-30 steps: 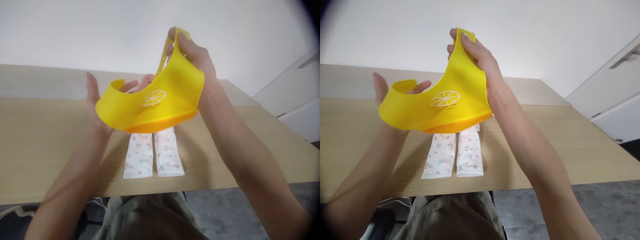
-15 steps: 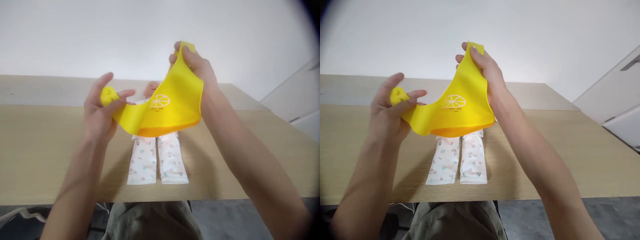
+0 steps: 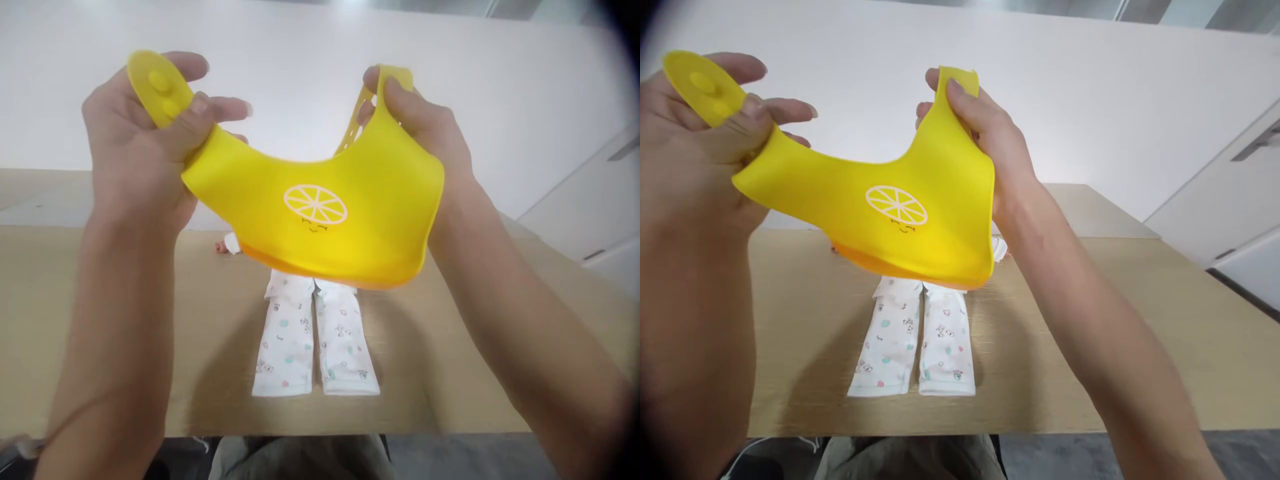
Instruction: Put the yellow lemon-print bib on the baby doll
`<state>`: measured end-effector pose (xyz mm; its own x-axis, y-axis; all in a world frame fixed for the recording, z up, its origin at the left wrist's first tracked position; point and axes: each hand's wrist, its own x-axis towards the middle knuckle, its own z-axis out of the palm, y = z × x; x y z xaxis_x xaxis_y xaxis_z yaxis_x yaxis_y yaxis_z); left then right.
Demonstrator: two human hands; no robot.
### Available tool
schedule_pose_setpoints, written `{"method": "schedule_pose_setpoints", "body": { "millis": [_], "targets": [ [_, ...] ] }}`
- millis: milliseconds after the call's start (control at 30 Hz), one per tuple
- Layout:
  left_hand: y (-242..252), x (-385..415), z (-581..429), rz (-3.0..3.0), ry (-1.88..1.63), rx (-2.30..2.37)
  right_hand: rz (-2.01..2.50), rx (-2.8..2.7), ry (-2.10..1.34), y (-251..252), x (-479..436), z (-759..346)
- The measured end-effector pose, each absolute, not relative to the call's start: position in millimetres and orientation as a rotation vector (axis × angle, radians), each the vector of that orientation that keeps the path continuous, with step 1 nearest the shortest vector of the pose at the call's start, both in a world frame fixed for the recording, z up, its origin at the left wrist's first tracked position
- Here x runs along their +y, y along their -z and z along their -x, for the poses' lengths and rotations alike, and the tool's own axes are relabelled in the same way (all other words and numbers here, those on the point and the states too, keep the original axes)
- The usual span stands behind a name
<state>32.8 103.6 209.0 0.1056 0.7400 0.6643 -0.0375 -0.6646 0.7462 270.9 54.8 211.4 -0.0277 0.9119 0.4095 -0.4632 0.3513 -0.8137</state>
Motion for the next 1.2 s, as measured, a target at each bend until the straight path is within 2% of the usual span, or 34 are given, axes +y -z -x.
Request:
{"method": "schedule_pose_setpoints", "body": {
  "millis": [233,500,867,1200],
  "targets": [
    [-184,171,-51,-1.824,-1.572,0.559,0.577,-1.075,-1.167,-178,105,-290],
    [-142,247,-75,-1.712,-1.304,0.767,0.719,-1.031,-1.152,-121,174,-315],
    [-120,304,-100,-1.584,-1.326,0.979,0.875,-0.849,-1.109,-92,224,-324],
    [-63,328,-96,-1.445,-1.166,1.209,0.982,-0.767,-1.165,-51,246,-333]
  ]
}}
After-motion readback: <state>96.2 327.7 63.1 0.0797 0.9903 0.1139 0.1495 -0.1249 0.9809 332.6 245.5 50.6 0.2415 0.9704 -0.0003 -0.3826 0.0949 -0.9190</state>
